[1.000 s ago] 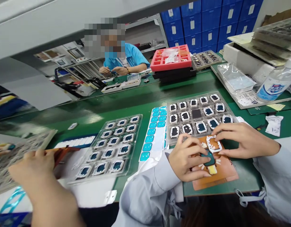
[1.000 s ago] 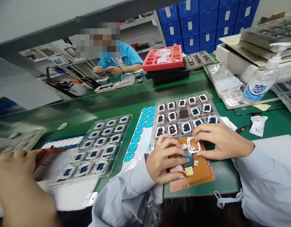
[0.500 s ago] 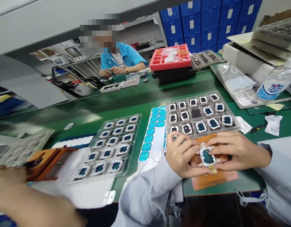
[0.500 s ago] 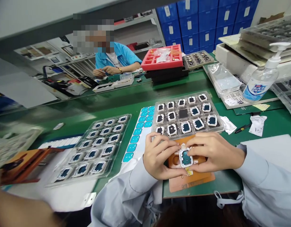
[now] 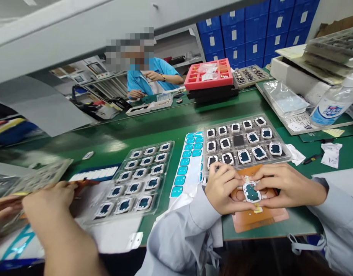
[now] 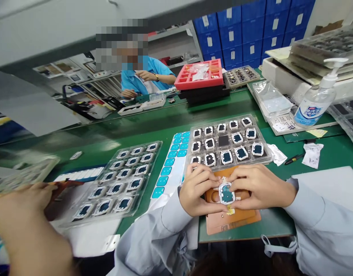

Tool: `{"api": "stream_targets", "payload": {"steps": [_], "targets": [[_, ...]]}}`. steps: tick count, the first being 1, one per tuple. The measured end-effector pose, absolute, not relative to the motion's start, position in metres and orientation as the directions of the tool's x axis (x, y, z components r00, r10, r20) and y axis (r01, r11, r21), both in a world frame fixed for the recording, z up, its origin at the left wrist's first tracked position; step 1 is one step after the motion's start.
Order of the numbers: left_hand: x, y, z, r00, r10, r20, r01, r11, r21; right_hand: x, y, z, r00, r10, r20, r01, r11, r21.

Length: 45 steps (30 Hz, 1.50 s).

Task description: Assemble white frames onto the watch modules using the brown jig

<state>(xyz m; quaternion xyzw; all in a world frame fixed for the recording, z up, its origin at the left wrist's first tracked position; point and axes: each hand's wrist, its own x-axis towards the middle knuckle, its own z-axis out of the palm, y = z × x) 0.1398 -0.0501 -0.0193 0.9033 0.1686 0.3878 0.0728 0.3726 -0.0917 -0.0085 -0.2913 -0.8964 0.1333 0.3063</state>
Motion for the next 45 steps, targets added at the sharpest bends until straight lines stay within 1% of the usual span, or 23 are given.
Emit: {"api": "stream_targets", "payload": {"steps": [4,6,7,10,12,14,17,20,22,23,24,25,27,28,29,33,37,40,45], "targets": [[0.140,-0.052,-0.022,0.587,0.437,0.681,0.194,-0.893,0.406,0.370,-0.091,-0.008,-0.603,0.633,0.486,0.395,0.766,-0.507],[0.140,-0.054,-0.023,0.611,0.456,0.647,0.178,-0.876,0.449,0.368,-0.092,-0.012,-0.568,0.679,0.465,0.422,0.725,-0.544],[0.140,-0.054,-0.023,0.636,0.450,0.626,0.175,-0.875,0.451,0.368,-0.092,-0.014,-0.544,0.703,0.459,0.426,0.702,-0.570],[0.141,-0.055,-0.024,0.692,0.415,0.591,0.194,-0.895,0.402,0.366,-0.093,-0.023,-0.459,0.772,0.440,0.347,0.612,-0.711],[0.142,-0.055,-0.025,0.680,0.414,0.605,0.237,-0.905,0.353,0.364,-0.093,-0.026,-0.421,0.818,0.393,0.250,0.521,-0.816],[0.143,-0.055,-0.026,0.643,0.410,0.647,0.283,-0.912,0.297,0.363,-0.092,-0.025,-0.413,0.849,0.331,0.166,0.427,-0.889],[0.144,-0.054,-0.026,0.585,0.377,0.718,0.346,-0.917,0.199,0.362,-0.091,-0.021,-0.437,0.864,0.252,0.082,0.317,-0.945],[0.143,-0.050,-0.026,0.555,0.323,0.767,0.374,-0.920,0.116,0.364,-0.089,-0.020,-0.456,0.864,0.212,0.019,0.248,-0.969],[0.140,-0.044,-0.025,0.535,0.297,0.790,0.382,-0.920,0.088,0.366,-0.087,-0.021,-0.452,0.870,0.195,-0.018,0.209,-0.978],[0.136,-0.039,-0.025,0.513,0.320,0.797,0.405,-0.908,0.104,0.367,-0.086,-0.022,-0.446,0.875,0.185,-0.038,0.188,-0.981],[0.131,-0.033,-0.025,0.471,0.396,0.788,0.462,-0.872,0.162,0.369,-0.085,-0.023,-0.440,0.881,0.176,-0.059,0.167,-0.984],[0.126,-0.026,-0.025,0.407,0.510,0.758,0.543,-0.802,0.248,0.370,-0.084,-0.024,-0.435,0.885,0.168,-0.081,0.147,-0.986],[0.112,-0.012,-0.025,0.229,0.743,0.629,0.702,-0.574,0.422,0.371,-0.083,-0.025,-0.435,0.887,0.154,-0.117,0.114,-0.987],[0.104,-0.004,-0.025,0.147,0.814,0.562,0.753,-0.461,0.470,0.372,-0.082,-0.025,-0.438,0.886,0.151,-0.131,0.103,-0.986],[0.097,0.003,-0.025,0.084,0.856,0.510,0.784,-0.373,0.496,0.372,-0.081,-0.026,-0.442,0.885,0.147,-0.138,0.095,-0.986],[0.079,0.029,-0.031,-0.084,0.930,0.358,0.847,-0.122,0.517,0.373,-0.080,-0.026,-0.465,0.875,0.135,-0.128,0.084,-0.988],[0.076,0.044,-0.039,-0.215,0.958,0.188,0.863,0.096,0.495,0.375,-0.080,-0.026,-0.491,0.865,0.103,-0.092,0.066,-0.994],[0.076,0.049,-0.041,-0.249,0.963,0.102,0.864,0.173,0.474,0.377,-0.080,-0.027,-0.487,0.868,0.098,-0.084,0.065,-0.994],[0.073,0.054,-0.043,-0.270,0.962,0.024,0.855,0.229,0.465,0.377,-0.079,-0.029,-0.489,0.864,0.117,-0.080,0.089,-0.993]]}}
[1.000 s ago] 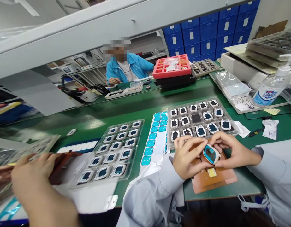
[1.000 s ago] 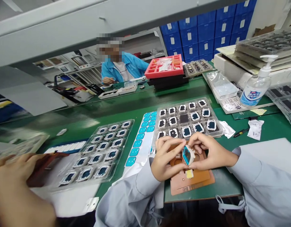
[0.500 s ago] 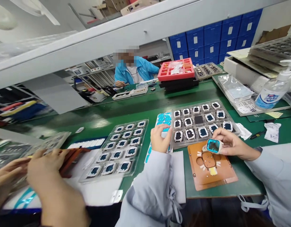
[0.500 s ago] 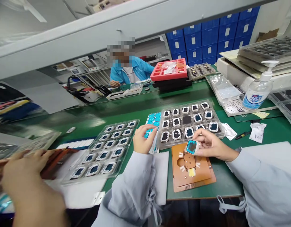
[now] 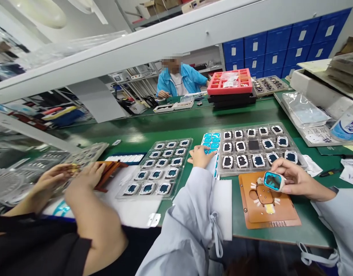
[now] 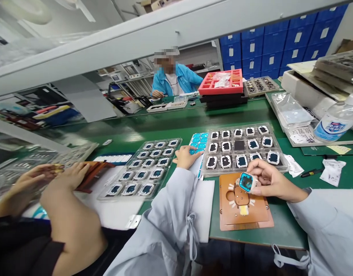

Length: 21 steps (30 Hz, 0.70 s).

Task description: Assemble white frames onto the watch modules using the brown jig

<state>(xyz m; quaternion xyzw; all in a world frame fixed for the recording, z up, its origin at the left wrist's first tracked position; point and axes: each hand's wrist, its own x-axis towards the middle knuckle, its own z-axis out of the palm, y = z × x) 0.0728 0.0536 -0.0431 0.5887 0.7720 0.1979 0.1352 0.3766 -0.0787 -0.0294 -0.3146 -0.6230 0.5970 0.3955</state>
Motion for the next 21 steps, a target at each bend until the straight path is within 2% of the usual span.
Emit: {"api": "stream_targets", "payload": {"steps": [8,10,12,14,16,17,19,21], "targets": [[0.070,0.060,-0.046,-0.301,0.952,-0.060,0.834,0.293,0.467,0.383,-0.074,-0.024,-0.492,0.863,0.117,-0.061,0.100,-0.993],[0.071,0.058,-0.043,-0.292,0.955,-0.055,0.842,0.284,0.459,0.387,-0.065,-0.021,-0.428,0.891,0.152,-0.004,0.167,-0.986],[0.073,0.055,-0.038,-0.271,0.962,-0.031,0.857,0.256,0.446,0.388,-0.050,-0.018,-0.318,0.921,0.226,0.147,0.284,-0.948],[0.077,0.051,-0.035,-0.236,0.972,0.009,0.880,0.209,0.427,0.385,-0.032,-0.016,-0.237,0.915,0.327,0.420,0.400,-0.815],[0.082,0.045,-0.033,-0.183,0.981,0.058,0.906,0.146,0.398,0.379,-0.014,-0.016,-0.249,0.869,0.427,0.713,0.463,-0.527],[0.085,0.042,-0.032,-0.152,0.985,0.079,0.918,0.112,0.382,0.374,-0.007,-0.017,-0.287,0.844,0.453,0.799,0.471,-0.373],[0.090,0.038,-0.033,-0.096,0.989,0.110,0.936,0.052,0.348,0.366,0.003,-0.020,-0.346,0.815,0.465,0.855,0.478,-0.200],[0.094,0.035,-0.032,-0.060,0.988,0.139,0.947,0.012,0.321,0.360,0.007,-0.026,-0.366,0.809,0.461,0.863,0.480,-0.157]]}}
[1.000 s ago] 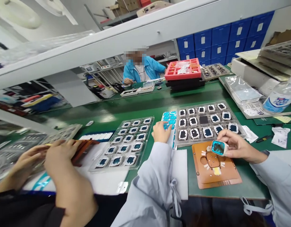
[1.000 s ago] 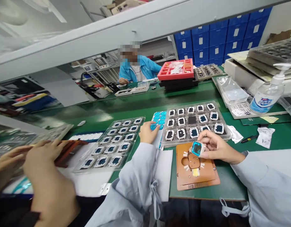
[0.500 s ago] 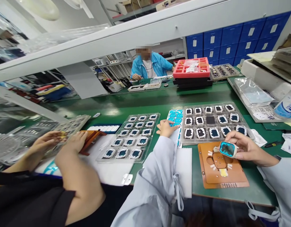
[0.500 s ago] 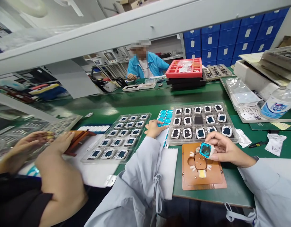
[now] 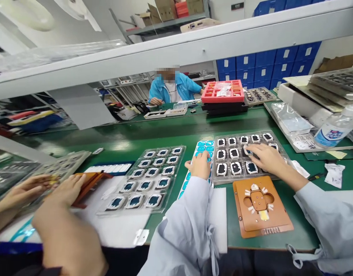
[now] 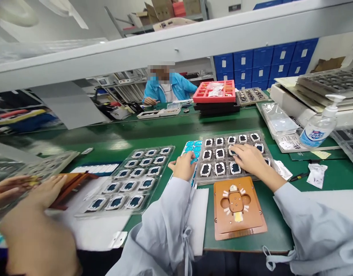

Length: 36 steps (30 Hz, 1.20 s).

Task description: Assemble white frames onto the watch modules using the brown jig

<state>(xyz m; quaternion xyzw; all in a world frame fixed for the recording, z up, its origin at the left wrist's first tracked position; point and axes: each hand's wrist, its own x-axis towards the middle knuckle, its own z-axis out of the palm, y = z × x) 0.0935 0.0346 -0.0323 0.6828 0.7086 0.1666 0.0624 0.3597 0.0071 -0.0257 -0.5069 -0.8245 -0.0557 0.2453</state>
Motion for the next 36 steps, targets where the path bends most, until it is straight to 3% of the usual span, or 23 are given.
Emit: {"api": "stream_targets", "payload": {"steps": [6,8,10,13,16,21,36], "targets": [[0.093,0.015,-0.020,-0.023,0.953,0.301,0.941,-0.081,0.329,0.379,0.012,-0.032,-0.298,0.851,0.433,0.925,0.370,-0.089],[0.096,0.001,-0.013,0.102,0.883,0.457,0.872,-0.300,0.386,0.397,0.017,-0.031,-0.208,0.877,0.434,0.958,0.272,-0.092],[0.103,-0.016,-0.008,0.301,0.716,0.630,0.673,-0.628,0.391,0.415,0.022,-0.032,-0.116,0.900,0.421,0.979,0.174,-0.101],[0.117,-0.037,-0.002,0.566,0.470,0.677,0.312,-0.882,0.352,0.431,0.027,-0.038,-0.079,0.930,0.360,0.986,0.125,-0.107],[0.128,-0.049,-0.003,0.707,0.390,0.590,0.165,-0.902,0.398,0.434,0.030,-0.043,-0.095,0.950,0.297,0.985,0.133,-0.111],[0.133,-0.051,-0.011,0.775,0.326,0.541,0.118,-0.916,0.383,0.432,0.032,-0.046,-0.075,0.962,0.263,0.982,0.117,-0.149],[0.136,-0.046,-0.020,0.772,0.277,0.572,0.118,-0.947,0.300,0.440,0.041,-0.056,-0.016,0.888,0.459,0.934,0.177,-0.310]]}}
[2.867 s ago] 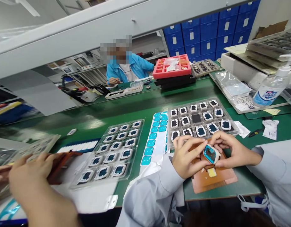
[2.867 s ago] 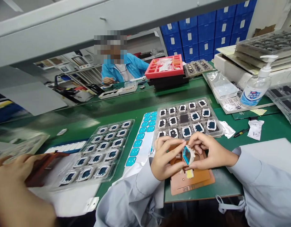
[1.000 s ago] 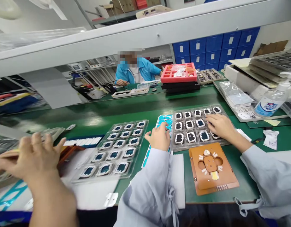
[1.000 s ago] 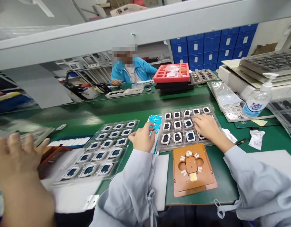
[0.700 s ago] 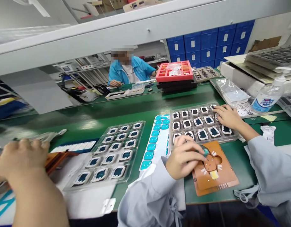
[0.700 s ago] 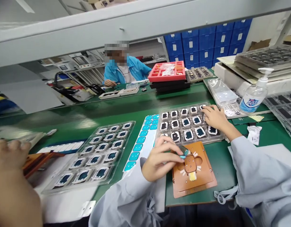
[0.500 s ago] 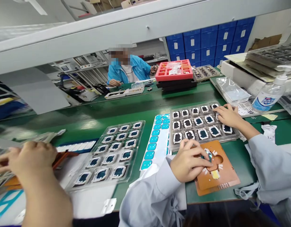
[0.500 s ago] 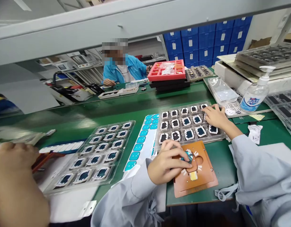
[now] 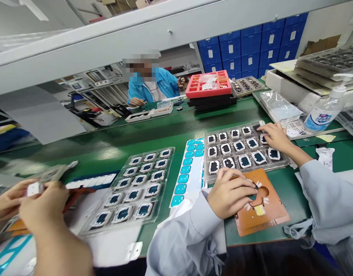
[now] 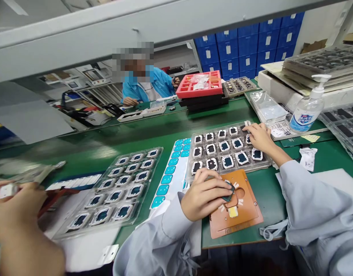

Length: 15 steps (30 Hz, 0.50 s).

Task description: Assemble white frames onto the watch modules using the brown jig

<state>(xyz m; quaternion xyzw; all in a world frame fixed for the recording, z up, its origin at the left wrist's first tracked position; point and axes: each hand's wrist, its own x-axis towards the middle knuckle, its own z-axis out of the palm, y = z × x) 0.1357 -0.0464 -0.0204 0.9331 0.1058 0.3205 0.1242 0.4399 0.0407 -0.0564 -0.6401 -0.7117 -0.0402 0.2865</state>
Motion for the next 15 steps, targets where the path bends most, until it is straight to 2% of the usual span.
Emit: {"api": "stream_targets", "payload": {"steps": [7,9,12,15], "targets": [[0.137,-0.050,-0.021,0.754,0.262,0.602,0.081,-0.947,0.311,0.421,0.008,-0.022,-0.036,0.749,0.662,0.892,0.323,-0.316],[0.138,-0.052,-0.022,0.750,0.281,0.598,0.088,-0.940,0.330,0.405,-0.019,-0.004,-0.022,0.686,0.727,0.806,0.443,-0.394],[0.138,-0.052,-0.023,0.758,0.285,0.587,0.073,-0.931,0.358,0.382,-0.055,0.015,-0.095,0.810,0.579,0.614,0.506,-0.606],[0.137,-0.051,-0.022,0.772,0.249,0.584,0.043,-0.938,0.344,0.374,-0.074,0.019,-0.232,0.918,0.320,0.436,0.393,-0.810]]}}
